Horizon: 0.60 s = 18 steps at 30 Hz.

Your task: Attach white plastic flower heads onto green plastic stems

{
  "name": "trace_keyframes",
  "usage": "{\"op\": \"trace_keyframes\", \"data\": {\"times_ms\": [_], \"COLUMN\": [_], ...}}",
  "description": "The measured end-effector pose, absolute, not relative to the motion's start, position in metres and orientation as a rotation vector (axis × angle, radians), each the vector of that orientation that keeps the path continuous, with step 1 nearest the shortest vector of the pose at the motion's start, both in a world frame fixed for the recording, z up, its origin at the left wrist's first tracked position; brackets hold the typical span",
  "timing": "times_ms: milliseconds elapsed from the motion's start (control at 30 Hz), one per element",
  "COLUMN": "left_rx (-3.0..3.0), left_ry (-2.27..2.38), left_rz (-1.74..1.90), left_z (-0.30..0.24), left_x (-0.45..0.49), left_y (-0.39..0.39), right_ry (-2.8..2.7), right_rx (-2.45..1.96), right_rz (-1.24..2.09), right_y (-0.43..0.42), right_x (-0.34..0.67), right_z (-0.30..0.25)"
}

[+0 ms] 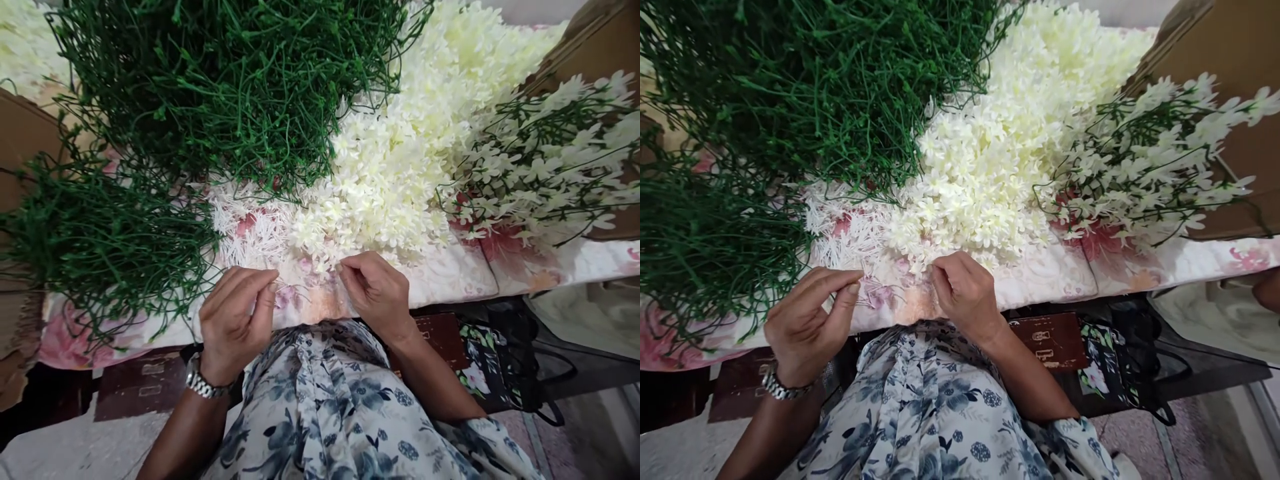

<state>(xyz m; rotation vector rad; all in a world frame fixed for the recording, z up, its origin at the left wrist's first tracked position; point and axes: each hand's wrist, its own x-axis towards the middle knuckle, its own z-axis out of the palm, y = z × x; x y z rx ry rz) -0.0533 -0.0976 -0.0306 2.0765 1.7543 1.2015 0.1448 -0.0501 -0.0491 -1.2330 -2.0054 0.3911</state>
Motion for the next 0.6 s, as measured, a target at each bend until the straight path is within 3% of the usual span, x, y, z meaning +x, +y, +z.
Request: {"op": "trace_keyframes", "data": {"times_ms": [133, 333, 600], "left_rx": [2.245, 2.432, 2.325], "left_ry": [1.745, 1.810, 1.845], "left_rz": [0.977, 0.682, 0.612], "left_z": [-0.036, -0.038, -0.040], "left_x": [-0.063, -0.063, -0.061], "left_y": [-0.102, -0.105, -0.105], "right_ry": [-2.088, -2.109, -2.262], "right_rx": [-1.287, -1.239, -1.243], "right_rz": [0.202, 0.199, 0.152], "right_y": [-0.046, -0.040, -0.044], "right_x": [0.136, 0.128, 0.126], "right_z": [-0.051, -0.049, -0.050]}}
